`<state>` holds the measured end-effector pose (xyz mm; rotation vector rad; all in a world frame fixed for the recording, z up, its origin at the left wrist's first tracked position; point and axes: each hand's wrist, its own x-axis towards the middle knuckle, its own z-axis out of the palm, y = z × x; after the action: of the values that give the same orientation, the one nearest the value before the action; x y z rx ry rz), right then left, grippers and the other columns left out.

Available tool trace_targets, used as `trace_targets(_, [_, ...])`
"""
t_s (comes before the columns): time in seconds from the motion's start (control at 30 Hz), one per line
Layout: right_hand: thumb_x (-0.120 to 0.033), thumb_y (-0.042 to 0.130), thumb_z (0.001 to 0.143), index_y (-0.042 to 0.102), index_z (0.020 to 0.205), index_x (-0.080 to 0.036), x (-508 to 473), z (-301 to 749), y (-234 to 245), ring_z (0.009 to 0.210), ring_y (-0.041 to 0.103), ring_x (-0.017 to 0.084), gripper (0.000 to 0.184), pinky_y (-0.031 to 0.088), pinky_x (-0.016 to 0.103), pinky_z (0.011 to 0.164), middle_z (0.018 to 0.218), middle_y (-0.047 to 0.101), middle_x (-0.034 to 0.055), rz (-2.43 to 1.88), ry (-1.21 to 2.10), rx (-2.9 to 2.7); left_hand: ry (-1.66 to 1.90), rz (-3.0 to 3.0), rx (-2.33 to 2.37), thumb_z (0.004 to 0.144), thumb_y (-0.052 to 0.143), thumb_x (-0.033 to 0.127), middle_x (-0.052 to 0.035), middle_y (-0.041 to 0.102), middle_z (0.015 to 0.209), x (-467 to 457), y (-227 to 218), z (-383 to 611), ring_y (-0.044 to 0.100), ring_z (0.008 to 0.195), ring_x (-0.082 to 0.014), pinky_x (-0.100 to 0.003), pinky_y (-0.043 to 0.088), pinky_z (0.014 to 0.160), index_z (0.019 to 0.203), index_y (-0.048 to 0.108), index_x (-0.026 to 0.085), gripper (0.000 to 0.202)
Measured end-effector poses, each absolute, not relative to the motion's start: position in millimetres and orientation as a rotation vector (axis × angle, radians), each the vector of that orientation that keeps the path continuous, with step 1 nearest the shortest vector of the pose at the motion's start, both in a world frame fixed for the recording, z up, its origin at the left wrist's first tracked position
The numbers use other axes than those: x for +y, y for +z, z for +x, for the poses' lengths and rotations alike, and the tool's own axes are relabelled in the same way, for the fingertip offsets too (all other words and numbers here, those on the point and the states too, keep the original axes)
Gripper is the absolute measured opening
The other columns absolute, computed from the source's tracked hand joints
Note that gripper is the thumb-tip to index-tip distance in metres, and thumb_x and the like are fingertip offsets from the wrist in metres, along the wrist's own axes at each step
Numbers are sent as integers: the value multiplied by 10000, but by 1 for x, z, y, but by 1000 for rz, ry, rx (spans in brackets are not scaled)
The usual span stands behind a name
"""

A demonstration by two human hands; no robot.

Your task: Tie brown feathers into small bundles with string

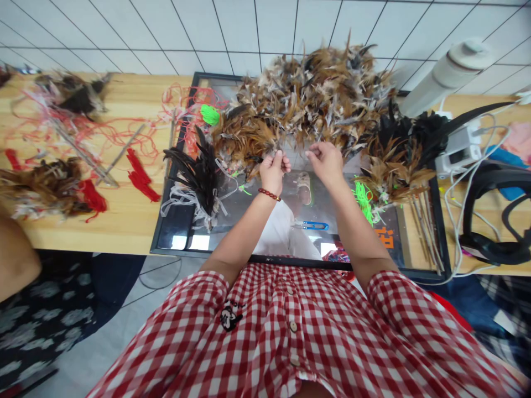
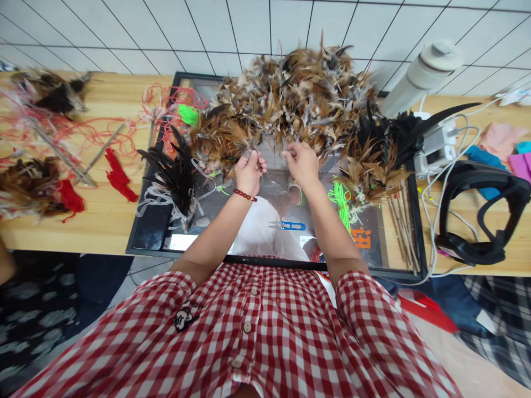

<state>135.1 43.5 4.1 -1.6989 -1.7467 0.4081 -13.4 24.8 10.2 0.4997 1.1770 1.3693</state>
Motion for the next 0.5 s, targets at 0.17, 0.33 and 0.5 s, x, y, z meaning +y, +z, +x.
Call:
trace_targets(0.17, [-247, 578, 889, 752, 981, -144, 35, 128, 12, 939, 645, 283, 222, 472, 394, 831, 1029, 727, 153, -1816, 302, -2020, 1386, 496, 1202, 910, 688, 454, 50, 597, 633, 25, 11, -13, 562, 528, -34, -165, 445, 544, 806, 603, 168, 316])
trace_targets(0.33, [-264, 689, 802, 752, 787, -156, 36, 141, 27, 681, 585, 165, 125, 432, 289, 684, 730, 697, 29, -1404, 989, -2334, 1375, 507, 1217, 922, 668, 465, 49, 600, 642, 25, 13, -13, 563, 534, -37, -165, 442, 540, 807, 593, 175, 321])
trace_targets(0.5, [-570, 778, 756, 732, 840, -192, 36, 147, 36, 675, 605, 150, 390, 483, 289, 697, 706, 695, -4, -1168, 1292, -1839, 1185, 612, 1090, 889, 715, 452, 59, 553, 569, 18, 19, -13, 514, 463, -39, -171, 398, 469, 728, 572, 171, 354])
